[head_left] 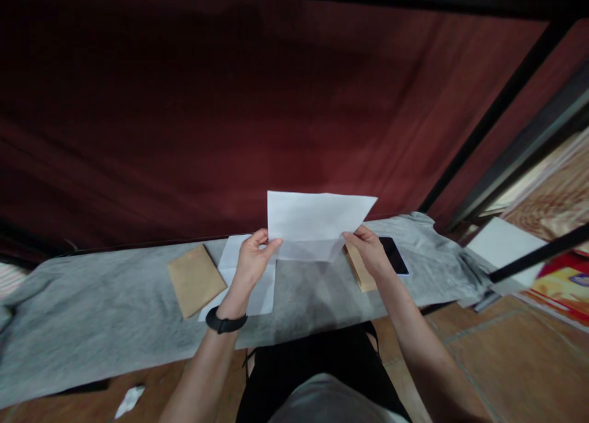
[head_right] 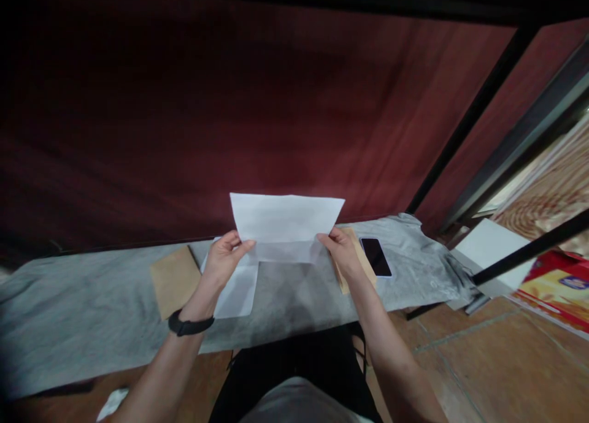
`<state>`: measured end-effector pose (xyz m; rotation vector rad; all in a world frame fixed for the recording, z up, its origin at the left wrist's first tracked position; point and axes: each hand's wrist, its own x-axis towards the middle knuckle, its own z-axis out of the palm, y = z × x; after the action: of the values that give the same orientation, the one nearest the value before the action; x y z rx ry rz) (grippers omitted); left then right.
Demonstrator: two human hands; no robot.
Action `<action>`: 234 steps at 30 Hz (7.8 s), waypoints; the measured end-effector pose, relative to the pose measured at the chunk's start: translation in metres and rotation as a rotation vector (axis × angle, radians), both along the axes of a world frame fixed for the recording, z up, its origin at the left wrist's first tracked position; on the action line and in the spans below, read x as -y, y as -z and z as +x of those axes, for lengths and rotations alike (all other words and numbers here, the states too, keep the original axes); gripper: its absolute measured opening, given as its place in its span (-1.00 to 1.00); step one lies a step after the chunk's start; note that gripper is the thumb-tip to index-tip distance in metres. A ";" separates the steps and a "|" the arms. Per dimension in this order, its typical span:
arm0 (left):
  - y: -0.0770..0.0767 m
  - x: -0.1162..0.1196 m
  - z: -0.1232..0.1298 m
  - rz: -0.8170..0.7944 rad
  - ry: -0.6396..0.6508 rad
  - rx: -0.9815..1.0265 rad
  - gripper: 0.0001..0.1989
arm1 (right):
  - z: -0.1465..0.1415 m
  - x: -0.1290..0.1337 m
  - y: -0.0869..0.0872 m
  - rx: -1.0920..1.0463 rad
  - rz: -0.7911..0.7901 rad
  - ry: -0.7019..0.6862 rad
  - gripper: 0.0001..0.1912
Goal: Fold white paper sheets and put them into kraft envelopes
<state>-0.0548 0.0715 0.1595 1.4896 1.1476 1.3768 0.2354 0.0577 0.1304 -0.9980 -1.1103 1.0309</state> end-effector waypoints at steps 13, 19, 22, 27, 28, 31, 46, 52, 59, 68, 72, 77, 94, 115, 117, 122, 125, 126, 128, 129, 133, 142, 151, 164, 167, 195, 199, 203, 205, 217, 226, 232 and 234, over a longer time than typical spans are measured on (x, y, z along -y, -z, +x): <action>0.152 0.053 -0.019 0.128 0.250 -0.602 -0.48 | 0.019 0.086 0.144 0.643 0.137 -0.196 -0.66; 0.163 0.057 -0.024 0.125 0.402 -0.791 -0.48 | 0.026 0.103 0.173 0.930 0.169 -0.214 -0.60; 0.150 0.046 0.003 0.153 0.407 -0.795 -0.54 | 0.026 0.104 0.169 1.019 0.190 -0.270 -0.52; 0.156 0.028 0.078 0.248 0.451 -1.038 -0.48 | 0.026 0.105 0.165 1.109 0.201 -0.335 -0.43; 0.161 0.025 0.088 0.240 0.430 -1.085 -0.47 | 0.026 0.106 0.164 1.117 0.197 -0.339 -0.43; 0.176 0.011 0.098 0.218 0.342 -1.154 -0.47 | 0.026 0.106 0.164 1.122 0.183 -0.344 -0.40; 0.155 0.032 0.016 -0.023 0.485 -0.786 -0.40 | 0.028 0.104 0.165 1.000 0.161 -0.343 -0.47; 0.143 0.114 -0.046 0.011 0.703 -0.919 0.09 | 0.031 0.104 0.164 0.968 0.188 -0.361 -0.53; 0.170 0.113 -0.046 0.162 0.464 -0.875 -0.28 | 0.030 0.105 0.161 0.949 0.177 -0.343 -0.58; 0.158 0.108 -0.036 0.055 0.374 -0.662 -0.74 | 0.033 0.118 0.159 0.885 0.148 -0.298 -0.68; 0.156 0.098 -0.026 -0.102 0.221 -0.552 -0.76 | 0.027 0.111 0.149 0.800 -0.030 -0.220 -0.68; 0.152 0.080 -0.004 -0.177 -0.003 -0.369 -0.66 | 0.014 0.089 0.143 0.611 -0.179 -0.035 -0.55; 0.160 0.081 -0.029 0.124 0.638 -0.836 -0.35 | 0.027 0.096 0.149 0.811 0.085 -0.428 -0.70; 0.164 0.040 0.006 -0.290 -0.133 -0.549 -0.68 | -0.017 0.051 0.141 1.076 -0.390 0.201 -0.70; 0.163 0.037 0.008 -0.297 -0.176 -0.682 -0.70 | -0.023 0.046 0.139 1.125 -0.413 0.226 -0.65; 0.155 0.031 0.019 -0.381 -0.232 -0.952 -0.75 | -0.037 0.040 0.137 1.304 -0.427 0.240 -0.55; 0.148 0.028 0.027 -0.448 -0.241 -1.045 -0.73 | -0.044 0.038 0.138 1.421 -0.402 0.264 -0.54; 0.145 0.027 0.029 -0.462 -0.245 -1.070 -0.71 | -0.046 0.038 0.139 1.457 -0.398 0.277 -0.54; 0.141 0.026 0.034 -0.484 -0.254 -1.118 -0.68 | -0.048 0.037 0.140 1.509 -0.390 0.302 -0.53; 0.140 0.027 0.035 -0.492 -0.256 -1.139 -0.67 | -0.049 0.037 0.140 1.525 -0.382 0.310 -0.52; 0.137 0.028 0.040 -0.493 -0.268 -1.185 -0.65 | -0.047 0.037 0.139 1.532 -0.327 0.334 -0.53; 0.144 0.027 0.042 -0.450 -0.277 -1.224 -0.63 | -0.071 0.037 0.155 1.456 0.091 0.217 -0.43; 0.144 0.036 0.045 -0.227 -0.313 -1.301 -0.58 | -0.079 0.045 0.179 1.452 0.055 0.255 -0.38; 0.191 0.051 0.071 0.090 0.007 -1.227 -0.46 | -0.071 0.043 0.166 1.452 -0.039 0.150 -0.49; 0.193 0.053 0.068 0.073 -0.015 -1.248 -0.46 | -0.074 0.039 0.162 1.412 -0.053 0.155 -0.49; 0.187 0.056 0.071 0.099 -0.043 -1.235 -0.43 | -0.041 -0.061 0.110 1.562 -0.154 -0.091 -0.64; 0.185 0.056 0.070 0.098 -0.016 -1.236 -0.43 | -0.039 -0.075 0.099 1.546 -0.214 -0.156 -0.71; 0.183 0.054 0.069 0.096 -0.013 -1.222 -0.44 | -0.034 -0.080 0.091 1.478 -0.257 -0.203 -0.73; 0.184 0.055 0.068 0.099 -0.001 -1.207 -0.45 | -0.030 -0.078 0.088 1.420 -0.275 -0.206 -0.76; 0.163 0.059 0.053 -0.355 -0.228 -0.046 -0.26 | -0.003 -0.012 0.105 0.806 -0.221 0.048 -0.80; 0.176 0.046 0.051 -0.529 -0.130 0.311 -0.63 | -0.035 0.061 0.151 0.698 -0.222 0.211 -0.74; 0.180 0.041 0.066 -0.528 -0.107 0.411 -0.64 | -0.048 0.072 0.149 1.154 0.173 0.046 -0.59; 0.181 0.040 0.072 -0.530 -0.102 0.448 -0.62 | -0.052 0.069 0.152 1.255 0.187 -0.013 -0.57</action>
<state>0.0171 0.0311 -0.0217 0.7143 1.1821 1.2565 0.1833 -0.0116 -0.0220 -1.5115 -2.1553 0.1860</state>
